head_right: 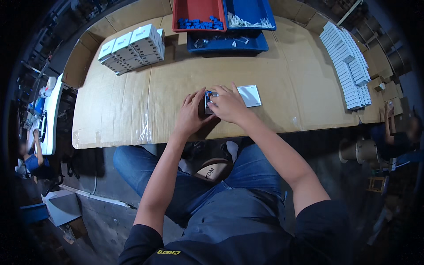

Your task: The recorder is seen placing small electronic components and cables into a small cardboard box.

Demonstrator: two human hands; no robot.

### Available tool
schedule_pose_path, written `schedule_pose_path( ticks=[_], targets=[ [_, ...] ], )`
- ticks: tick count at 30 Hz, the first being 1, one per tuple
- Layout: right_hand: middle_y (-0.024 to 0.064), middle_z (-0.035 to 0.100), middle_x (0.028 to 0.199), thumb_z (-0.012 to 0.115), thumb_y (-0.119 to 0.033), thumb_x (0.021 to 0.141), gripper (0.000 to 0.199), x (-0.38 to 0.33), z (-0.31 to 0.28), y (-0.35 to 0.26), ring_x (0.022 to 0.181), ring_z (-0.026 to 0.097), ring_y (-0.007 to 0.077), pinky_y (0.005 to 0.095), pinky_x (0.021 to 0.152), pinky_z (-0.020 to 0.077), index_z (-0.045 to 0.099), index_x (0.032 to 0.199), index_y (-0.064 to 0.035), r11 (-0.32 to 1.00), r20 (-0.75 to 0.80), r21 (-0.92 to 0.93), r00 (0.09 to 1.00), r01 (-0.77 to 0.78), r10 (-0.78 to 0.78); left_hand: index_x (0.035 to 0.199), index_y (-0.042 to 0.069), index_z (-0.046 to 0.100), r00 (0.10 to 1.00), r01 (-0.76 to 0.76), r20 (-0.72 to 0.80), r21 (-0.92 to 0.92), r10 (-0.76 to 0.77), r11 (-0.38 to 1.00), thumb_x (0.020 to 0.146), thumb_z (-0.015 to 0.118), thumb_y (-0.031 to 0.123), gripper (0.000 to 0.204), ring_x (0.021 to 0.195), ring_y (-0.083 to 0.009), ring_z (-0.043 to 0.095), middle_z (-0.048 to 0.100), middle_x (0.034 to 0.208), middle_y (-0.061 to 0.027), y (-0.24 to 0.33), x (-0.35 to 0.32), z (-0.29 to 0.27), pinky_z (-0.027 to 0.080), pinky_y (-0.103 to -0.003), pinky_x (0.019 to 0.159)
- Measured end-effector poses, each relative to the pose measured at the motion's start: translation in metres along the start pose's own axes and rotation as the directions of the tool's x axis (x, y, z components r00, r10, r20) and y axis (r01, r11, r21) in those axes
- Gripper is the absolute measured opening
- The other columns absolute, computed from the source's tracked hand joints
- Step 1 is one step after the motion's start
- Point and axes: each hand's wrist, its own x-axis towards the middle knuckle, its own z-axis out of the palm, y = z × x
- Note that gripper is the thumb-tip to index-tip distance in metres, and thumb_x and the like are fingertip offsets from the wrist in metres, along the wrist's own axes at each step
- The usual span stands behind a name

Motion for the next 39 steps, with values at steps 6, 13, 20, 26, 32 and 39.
schedule_pose_path(
  ticks=[6,13,20,26,32,39],
  targets=[
    [0.0176,0.054,0.146,0.074,-0.020,0.089,0.045,-0.050,-0.052,0.055,0.135,0.051,0.0379,0.0431,0.113,0.0423,0.068,0.132,-0.0063,0.936,-0.084,0.323,0.981,-0.140,0.176,0.158,0.005,0.032,0.985,0.002,-0.169,0.130,0.021,0.992,0.075,0.083,0.055,0.109,0.137,-0.0409,0.044,0.050,0.143,-0.0247,0.012,-0.005,-0.001,0.030,-0.053,0.119],
    [0.0142,0.056,0.144,0.078,-0.021,0.087,0.046,-0.090,-0.074,0.086,0.134,0.053,0.0328,0.0401,0.113,0.0433,0.068,0.128,-0.0056,0.946,0.104,0.211,0.968,-0.246,0.228,0.156,-0.001,0.030,0.961,0.227,-0.203,0.202,-0.186,0.953,0.074,0.078,0.066,0.116,0.130,-0.0432,0.046,0.050,0.133,-0.0292,0.063,-0.012,0.025,0.026,-0.059,0.118],
    [0.0174,0.070,0.120,0.065,-0.016,0.097,0.027,-0.108,-0.084,0.081,0.107,0.066,0.0335,0.0405,0.091,0.0528,0.070,0.119,-0.0001,0.973,-0.099,0.181,0.981,-0.146,0.166,0.155,-0.002,0.030,0.941,0.206,-0.299,0.142,-0.157,0.968,0.080,0.079,0.048,0.103,0.126,-0.0391,0.052,0.052,0.129,-0.0246,0.065,-0.013,0.038,0.022,-0.062,0.119],
    [0.0138,0.069,0.110,0.062,-0.018,0.101,0.027,-0.114,-0.068,0.086,0.099,0.067,0.0313,0.0400,0.082,0.0544,0.070,0.118,0.0010,0.752,-0.058,0.483,0.840,-0.449,0.539,0.161,0.004,0.016,0.951,0.025,-0.160,-0.814,-0.266,0.580,0.088,0.070,0.011,0.091,0.123,-0.0259,0.057,0.053,0.135,-0.0206,0.051,-0.020,0.026,0.043,-0.041,0.109],
    [0.0117,0.062,0.130,0.076,-0.032,0.090,0.050,-0.119,-0.057,0.038,0.117,0.062,0.0326,0.0418,0.097,0.0527,0.065,0.133,-0.0072,0.931,-0.199,0.064,0.910,-0.359,0.365,0.149,0.009,0.038,0.873,0.202,0.249,-0.967,-0.419,-0.154,0.103,0.049,0.042,0.058,0.125,-0.0277,0.061,0.058,0.143,-0.0245,0.047,-0.023,0.014,0.049,-0.041,0.107],
    [0.0133,0.061,0.132,0.075,-0.032,0.091,0.064,-0.121,-0.040,0.029,0.121,0.062,0.0286,0.0403,0.102,0.0504,0.055,0.147,-0.0080,0.888,-0.156,0.334,0.910,-0.317,0.383,0.140,0.003,0.055,0.833,0.362,0.497,-0.822,-0.243,-0.439,0.104,0.038,0.066,0.075,0.114,-0.0273,0.068,0.067,0.132,-0.0183,0.061,-0.022,0.003,0.053,-0.042,0.103]
  ],
)
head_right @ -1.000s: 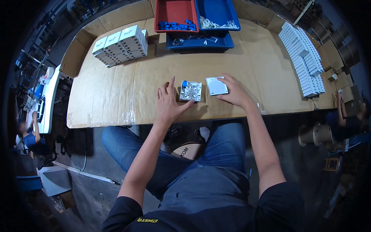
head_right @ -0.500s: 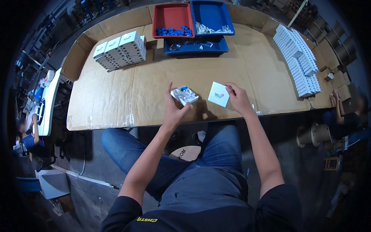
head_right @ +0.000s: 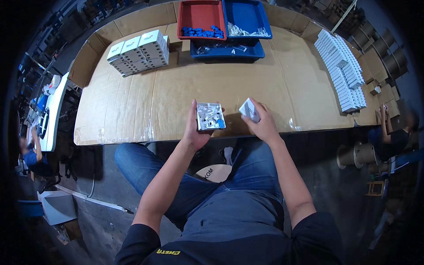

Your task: The recorder is seen placing small electronic components and cables into a small cardboard box.

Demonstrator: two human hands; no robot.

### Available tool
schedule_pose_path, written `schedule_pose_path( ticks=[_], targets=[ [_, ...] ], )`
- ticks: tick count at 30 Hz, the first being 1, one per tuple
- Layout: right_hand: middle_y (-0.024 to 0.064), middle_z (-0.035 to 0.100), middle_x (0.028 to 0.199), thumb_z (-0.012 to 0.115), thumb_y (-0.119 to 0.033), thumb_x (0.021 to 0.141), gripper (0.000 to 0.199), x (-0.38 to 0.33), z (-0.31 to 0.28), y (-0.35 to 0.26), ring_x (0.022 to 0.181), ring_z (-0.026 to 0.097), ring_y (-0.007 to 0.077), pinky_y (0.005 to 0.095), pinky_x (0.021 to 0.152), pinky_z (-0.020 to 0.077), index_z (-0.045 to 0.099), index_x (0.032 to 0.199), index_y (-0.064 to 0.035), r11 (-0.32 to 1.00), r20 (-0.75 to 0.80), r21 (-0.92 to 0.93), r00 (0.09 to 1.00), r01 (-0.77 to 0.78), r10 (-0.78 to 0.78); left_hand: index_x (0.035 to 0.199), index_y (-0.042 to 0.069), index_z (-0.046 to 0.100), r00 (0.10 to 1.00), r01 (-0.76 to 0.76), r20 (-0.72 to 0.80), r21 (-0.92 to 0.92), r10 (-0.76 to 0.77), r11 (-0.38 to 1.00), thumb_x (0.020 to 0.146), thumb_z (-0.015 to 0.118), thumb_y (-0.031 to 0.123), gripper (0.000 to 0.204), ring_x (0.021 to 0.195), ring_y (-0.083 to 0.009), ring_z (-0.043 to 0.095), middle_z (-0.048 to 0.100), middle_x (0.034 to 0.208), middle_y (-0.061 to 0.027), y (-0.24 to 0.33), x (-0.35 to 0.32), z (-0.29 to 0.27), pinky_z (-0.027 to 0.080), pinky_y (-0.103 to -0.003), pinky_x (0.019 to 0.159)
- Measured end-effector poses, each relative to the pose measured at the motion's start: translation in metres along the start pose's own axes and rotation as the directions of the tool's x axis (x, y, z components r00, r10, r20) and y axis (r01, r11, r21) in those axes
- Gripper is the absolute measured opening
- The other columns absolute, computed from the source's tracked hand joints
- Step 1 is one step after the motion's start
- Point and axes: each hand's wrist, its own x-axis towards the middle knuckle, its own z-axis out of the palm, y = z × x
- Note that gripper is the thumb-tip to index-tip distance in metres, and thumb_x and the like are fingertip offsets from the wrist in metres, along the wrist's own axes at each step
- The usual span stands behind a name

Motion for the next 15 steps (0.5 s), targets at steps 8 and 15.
schedule_pose_path(
  ticks=[8,15],
  targets=[
    [0.0140,0.063,0.132,0.033,-0.044,0.111,0.058,0.019,0.000,-0.058,0.116,0.063,0.0214,0.0333,0.102,0.0491,0.046,0.151,-0.0027,0.438,0.261,0.858,0.962,-0.267,0.075,0.136,0.003,0.058,0.962,0.261,-0.075,-0.028,-0.263,0.965,0.102,0.019,0.076,0.089,0.105,-0.0328,0.071,0.072,0.113,-0.0170,-0.013,-0.008,0.012,0.056,-0.045,0.091],
    [0.0169,0.059,0.140,0.038,-0.039,0.112,0.056,0.020,0.019,-0.051,0.128,0.058,0.0249,0.0377,0.113,0.0430,0.045,0.153,-0.0018,0.576,0.246,0.801,0.967,-0.164,-0.067,0.135,0.001,0.057,0.961,0.276,-0.043,0.039,-0.275,0.960,0.103,0.023,0.074,0.087,0.110,-0.0333,0.070,0.071,0.116,-0.0196,-0.013,-0.009,0.011,0.057,-0.048,0.096]
  ],
)
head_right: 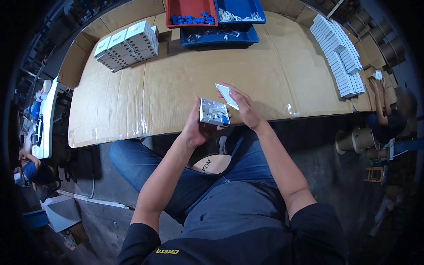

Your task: The recorder is seen placing small electronic components and cables into a small cardboard box.

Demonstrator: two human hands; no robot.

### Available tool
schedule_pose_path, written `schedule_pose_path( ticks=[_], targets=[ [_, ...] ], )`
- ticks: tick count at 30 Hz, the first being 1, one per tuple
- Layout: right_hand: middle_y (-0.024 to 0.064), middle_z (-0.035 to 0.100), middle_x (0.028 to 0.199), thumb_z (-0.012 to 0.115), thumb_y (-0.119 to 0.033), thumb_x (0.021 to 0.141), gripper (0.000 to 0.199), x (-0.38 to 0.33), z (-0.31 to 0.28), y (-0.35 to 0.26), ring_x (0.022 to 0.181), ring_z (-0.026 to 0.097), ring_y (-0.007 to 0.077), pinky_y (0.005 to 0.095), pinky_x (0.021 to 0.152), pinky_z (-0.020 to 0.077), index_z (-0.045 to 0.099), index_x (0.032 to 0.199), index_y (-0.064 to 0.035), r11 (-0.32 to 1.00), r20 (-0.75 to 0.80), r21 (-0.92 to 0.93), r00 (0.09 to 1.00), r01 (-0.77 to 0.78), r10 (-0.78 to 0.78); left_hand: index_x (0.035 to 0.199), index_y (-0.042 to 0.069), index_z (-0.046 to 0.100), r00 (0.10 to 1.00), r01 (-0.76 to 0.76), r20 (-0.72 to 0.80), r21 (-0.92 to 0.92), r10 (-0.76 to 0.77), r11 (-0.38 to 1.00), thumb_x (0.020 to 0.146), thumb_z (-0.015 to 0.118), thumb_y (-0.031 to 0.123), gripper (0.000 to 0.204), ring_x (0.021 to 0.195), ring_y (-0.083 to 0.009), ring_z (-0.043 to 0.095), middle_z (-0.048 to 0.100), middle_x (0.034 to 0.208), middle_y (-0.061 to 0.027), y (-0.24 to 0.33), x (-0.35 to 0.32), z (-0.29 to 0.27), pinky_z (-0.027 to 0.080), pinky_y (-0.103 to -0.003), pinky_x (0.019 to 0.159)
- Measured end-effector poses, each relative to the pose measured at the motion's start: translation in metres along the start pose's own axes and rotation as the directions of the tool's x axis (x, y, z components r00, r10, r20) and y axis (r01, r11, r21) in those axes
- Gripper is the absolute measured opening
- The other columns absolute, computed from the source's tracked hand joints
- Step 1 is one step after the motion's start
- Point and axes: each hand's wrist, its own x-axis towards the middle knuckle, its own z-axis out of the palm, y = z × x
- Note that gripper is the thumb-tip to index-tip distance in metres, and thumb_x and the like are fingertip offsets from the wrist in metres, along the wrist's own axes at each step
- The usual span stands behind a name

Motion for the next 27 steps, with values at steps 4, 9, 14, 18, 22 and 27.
schedule_pose_path(
  ticks=[4,9,14,18,22,27],
  targets=[
    [0.0153,0.057,0.145,0.040,-0.036,0.111,0.054,0.001,0.004,0.003,0.130,0.056,0.0247,0.0368,0.113,0.0418,0.048,0.151,-0.0002,0.990,0.016,-0.135,0.999,-0.039,0.042,0.133,0.004,0.059,0.996,-0.005,-0.090,0.036,0.008,0.999,0.102,0.025,0.075,0.084,0.106,-0.0296,0.071,0.071,0.114,-0.0159,0.002,-0.004,0.005,0.059,-0.044,0.092],
    [0.0115,0.056,0.141,0.043,-0.034,0.111,0.050,0.002,0.017,0.001,0.126,0.057,0.0229,0.0341,0.112,0.0425,0.051,0.150,-0.0032,0.979,0.067,-0.202,0.997,0.039,-0.026,0.132,0.007,0.059,0.994,-0.013,-0.113,0.002,0.013,1.000,0.102,0.027,0.075,0.081,0.107,-0.0272,0.070,0.070,0.117,-0.0122,0.002,-0.002,-0.002,0.059,-0.044,0.090],
    [0.0107,0.055,0.133,0.045,-0.034,0.111,0.049,0.002,0.024,-0.006,0.120,0.058,0.0219,0.0324,0.105,0.0483,0.051,0.150,-0.0054,0.953,0.131,-0.296,0.991,0.066,-0.028,0.133,0.010,0.058,0.994,-0.020,-0.111,0.004,0.021,1.000,0.102,0.027,0.074,0.078,0.109,-0.0276,0.068,0.069,0.119,-0.0116,0.003,0.000,-0.003,0.058,-0.045,0.091],
    [0.0109,0.054,0.134,0.047,-0.038,0.110,0.052,0.001,0.029,-0.012,0.118,0.058,0.0209,0.0304,0.091,0.0574,0.051,0.150,-0.0048,0.958,0.155,-0.288,0.988,0.020,0.025,0.135,0.011,0.056,0.994,-0.025,-0.102,0.008,0.026,1.000,0.102,0.023,0.075,0.079,0.113,-0.0282,0.067,0.067,0.122,-0.0127,0.003,0.002,-0.001,0.059,-0.047,0.092],
    [0.0099,0.053,0.134,0.050,-0.039,0.109,0.053,0.002,0.029,-0.008,0.115,0.059,0.0211,0.0295,0.086,0.0595,0.051,0.150,-0.0059,0.932,0.171,-0.359,0.985,0.039,0.024,0.135,0.013,0.055,0.996,-0.031,-0.085,-0.001,0.031,1.000,0.101,0.019,0.076,0.080,0.116,-0.0296,0.066,0.066,0.124,-0.0132,0.004,0.000,0.001,0.059,-0.049,0.094],
    [0.0136,0.058,0.137,0.053,-0.037,0.108,0.051,0.005,0.030,0.003,0.119,0.061,0.0243,0.0324,0.097,0.0527,0.055,0.146,-0.0025,0.907,0.145,-0.414,0.989,0.075,-0.016,0.133,0.014,0.056,0.993,-0.023,-0.119,-0.016,0.021,1.000,0.102,0.021,0.076,0.078,0.113,-0.0289,0.066,0.066,0.122,-0.0127,0.004,0.000,0.000,0.057,-0.047,0.091]
  ],
)
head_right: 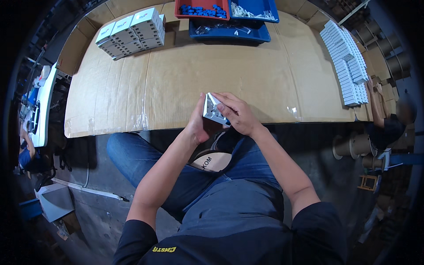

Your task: The recorder is seen placing small electronic components and cables into a small cardboard box.

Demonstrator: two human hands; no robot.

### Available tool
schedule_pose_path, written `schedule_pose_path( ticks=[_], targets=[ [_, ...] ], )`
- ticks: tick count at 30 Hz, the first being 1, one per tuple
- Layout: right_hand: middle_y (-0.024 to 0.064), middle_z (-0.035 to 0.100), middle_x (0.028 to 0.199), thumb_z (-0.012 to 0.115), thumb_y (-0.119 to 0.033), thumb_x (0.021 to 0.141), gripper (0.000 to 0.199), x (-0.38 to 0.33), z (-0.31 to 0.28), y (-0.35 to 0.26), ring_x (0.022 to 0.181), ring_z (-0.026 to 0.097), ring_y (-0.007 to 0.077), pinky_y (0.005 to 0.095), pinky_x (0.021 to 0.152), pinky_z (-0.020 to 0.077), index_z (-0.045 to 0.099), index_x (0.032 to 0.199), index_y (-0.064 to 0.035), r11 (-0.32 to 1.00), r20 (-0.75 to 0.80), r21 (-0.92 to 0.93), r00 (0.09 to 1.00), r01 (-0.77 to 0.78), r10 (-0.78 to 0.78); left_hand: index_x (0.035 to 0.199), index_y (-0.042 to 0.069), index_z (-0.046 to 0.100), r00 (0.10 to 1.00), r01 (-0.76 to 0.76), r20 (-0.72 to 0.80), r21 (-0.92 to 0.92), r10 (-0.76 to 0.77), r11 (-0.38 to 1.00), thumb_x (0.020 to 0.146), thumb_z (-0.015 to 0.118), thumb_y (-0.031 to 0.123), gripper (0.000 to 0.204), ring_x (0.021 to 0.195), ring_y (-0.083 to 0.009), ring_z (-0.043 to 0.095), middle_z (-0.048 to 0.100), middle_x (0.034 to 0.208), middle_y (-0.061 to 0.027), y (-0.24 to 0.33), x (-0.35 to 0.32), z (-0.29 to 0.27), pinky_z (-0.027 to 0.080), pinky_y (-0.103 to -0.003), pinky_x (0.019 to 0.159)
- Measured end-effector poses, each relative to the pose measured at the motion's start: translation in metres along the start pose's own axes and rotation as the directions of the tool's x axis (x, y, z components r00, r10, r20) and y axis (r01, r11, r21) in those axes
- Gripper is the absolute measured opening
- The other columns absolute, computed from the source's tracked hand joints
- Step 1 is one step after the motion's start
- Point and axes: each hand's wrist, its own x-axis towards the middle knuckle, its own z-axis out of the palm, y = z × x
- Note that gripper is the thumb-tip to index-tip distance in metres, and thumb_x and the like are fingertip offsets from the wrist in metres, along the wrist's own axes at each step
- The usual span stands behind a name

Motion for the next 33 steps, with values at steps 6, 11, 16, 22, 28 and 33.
schedule_pose_path(
  ticks=[6,11,16,22,28,33],
  targets=[
    [0.0183,0.063,0.137,0.053,-0.035,0.108,0.049,0.004,0.003,0.002,0.122,0.062,0.0275,0.0335,0.103,0.0476,0.059,0.142,-0.0003,0.999,-0.015,-0.045,0.999,0.031,-0.032,0.129,0.014,0.059,1.000,0.019,-0.022,0.000,-0.019,1.000,0.103,0.025,0.073,0.073,0.108,-0.0272,0.067,0.067,0.116,-0.0106,0.000,0.005,-0.005,0.055,-0.046,0.088],
    [0.0195,0.064,0.135,0.052,-0.034,0.109,0.048,0.010,0.000,-0.002,0.120,0.064,0.0295,0.0344,0.103,0.0481,0.058,0.142,-0.0002,0.998,0.013,-0.059,1.000,0.015,-0.014,0.128,0.014,0.060,1.000,0.013,-0.013,-0.052,-0.014,0.999,0.101,0.026,0.075,0.074,0.105,-0.0270,0.068,0.068,0.113,-0.0101,-0.003,0.012,-0.010,0.055,-0.046,0.086],
    [0.0195,0.063,0.136,0.054,-0.038,0.107,0.052,0.013,0.002,-0.008,0.121,0.064,0.0312,0.0357,0.103,0.0487,0.057,0.144,-0.0010,0.979,0.058,-0.200,0.998,0.035,-0.023,0.129,0.013,0.059,1.000,0.014,-0.006,-0.045,-0.014,0.999,0.099,0.027,0.077,0.078,0.106,-0.0275,0.067,0.068,0.113,-0.0119,-0.002,0.013,-0.011,0.054,-0.046,0.086],
    [0.0205,0.056,0.148,0.054,-0.042,0.107,0.056,0.007,0.005,0.004,0.136,0.055,0.0338,0.0372,0.112,0.0425,0.054,0.147,-0.0031,0.977,0.040,-0.209,0.998,0.047,-0.039,0.132,0.013,0.058,1.000,-0.013,-0.029,-0.058,0.011,0.998,0.101,0.036,0.072,0.070,0.113,-0.0310,0.064,0.064,0.121,-0.0129,-0.002,0.014,-0.013,0.054,-0.050,0.096],
    [0.0192,0.044,0.159,0.051,-0.044,0.107,0.063,0.004,0.012,0.007,0.148,0.041,0.0339,0.0390,0.120,0.0329,0.045,0.154,-0.0027,0.969,0.069,-0.238,0.996,0.068,-0.053,0.126,0.013,0.061,0.984,-0.066,-0.165,0.035,0.071,0.997,0.102,0.040,0.070,0.065,0.106,-0.0249,0.068,0.068,0.112,-0.0096,0.009,0.000,0.001,0.056,-0.044,0.092],
    [0.0202,0.038,0.162,0.056,-0.043,0.105,0.066,-0.001,0.008,0.012,0.151,0.035,0.0333,0.0408,0.121,0.0327,0.044,0.153,0.0005,0.979,-0.025,-0.201,0.999,0.035,-0.041,0.124,0.014,0.063,0.993,-0.074,-0.086,0.074,0.080,0.995,0.103,0.045,0.064,0.058,0.102,-0.0238,0.069,0.070,0.112,-0.0077,0.011,-0.006,0.012,0.056,-0.042,0.093]
  ],
)
